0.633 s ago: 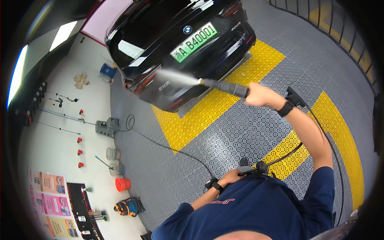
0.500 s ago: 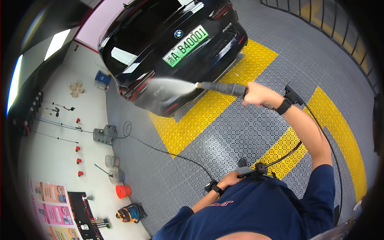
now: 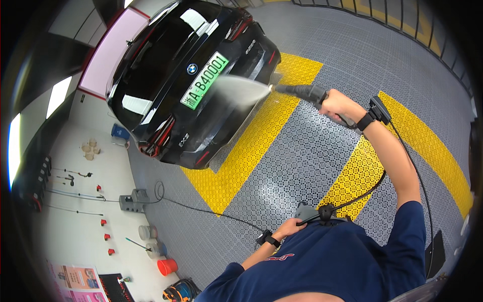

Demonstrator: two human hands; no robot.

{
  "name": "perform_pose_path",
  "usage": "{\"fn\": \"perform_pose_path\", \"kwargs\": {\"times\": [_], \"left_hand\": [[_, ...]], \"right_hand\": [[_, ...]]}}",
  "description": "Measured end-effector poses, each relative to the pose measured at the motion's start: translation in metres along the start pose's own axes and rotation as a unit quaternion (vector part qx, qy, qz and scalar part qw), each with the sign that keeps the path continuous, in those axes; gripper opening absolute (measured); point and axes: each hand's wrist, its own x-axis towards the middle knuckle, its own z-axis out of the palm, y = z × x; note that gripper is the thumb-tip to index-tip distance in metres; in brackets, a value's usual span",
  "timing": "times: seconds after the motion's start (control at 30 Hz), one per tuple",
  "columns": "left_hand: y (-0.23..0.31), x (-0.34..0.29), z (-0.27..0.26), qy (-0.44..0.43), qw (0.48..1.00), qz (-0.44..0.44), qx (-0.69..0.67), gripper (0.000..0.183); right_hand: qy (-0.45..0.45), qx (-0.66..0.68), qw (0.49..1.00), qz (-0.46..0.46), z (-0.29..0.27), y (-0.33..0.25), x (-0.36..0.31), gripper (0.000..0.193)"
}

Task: The person uses a high-pressure water spray gun to rinse a black SUV in a car wash bay. They systematically spray the roof, hood, windshield, sides, wheels, and rear of the vehicle, moving around the car to cover all surfaces.

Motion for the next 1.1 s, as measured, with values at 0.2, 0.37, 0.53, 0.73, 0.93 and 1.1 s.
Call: {"fn": "perform_pose_path", "kwargs": {"times": [0.2, 0.37, 0.53, 0.73, 0.93, 1.1], "left_hand": [[0.018, 0.010, -0.006, 0.030, 0.999, -0.021, -0.019, 0.041], [0.030, 0.027, -0.019, 0.022, 0.999, 0.002, 0.038, 0.038], [0.018, 0.039, -0.029, 0.123, 0.989, -0.031, 0.081, 0.031], [-0.005, 0.073, -0.019, 0.080, 0.996, 0.006, -0.038, 0.028], [-0.004, 0.177, -0.013, 0.039, 0.999, 0.002, -0.003, 0.034], [-0.026, 0.236, -0.050, 0.041, 0.993, -0.092, 0.067, 0.033]], "right_hand": [[0.088, -0.011, 0.996, -0.022, -0.044, 0.007, -0.016, 0.012], [0.108, -0.022, 0.993, -0.028, -0.067, 0.008, -0.012, 0.011], [0.079, -0.007, 0.996, -0.047, -0.086, 0.009, 0.006, 0.011], [0.042, 0.078, 0.995, -0.038, -0.141, -0.037, 0.057, 0.016], [0.032, 0.173, 0.983, 0.059, -0.246, -0.137, 0.112, 0.028], [0.021, 0.105, 0.991, 0.076, -0.281, -0.152, 0.145, 0.025]]}}
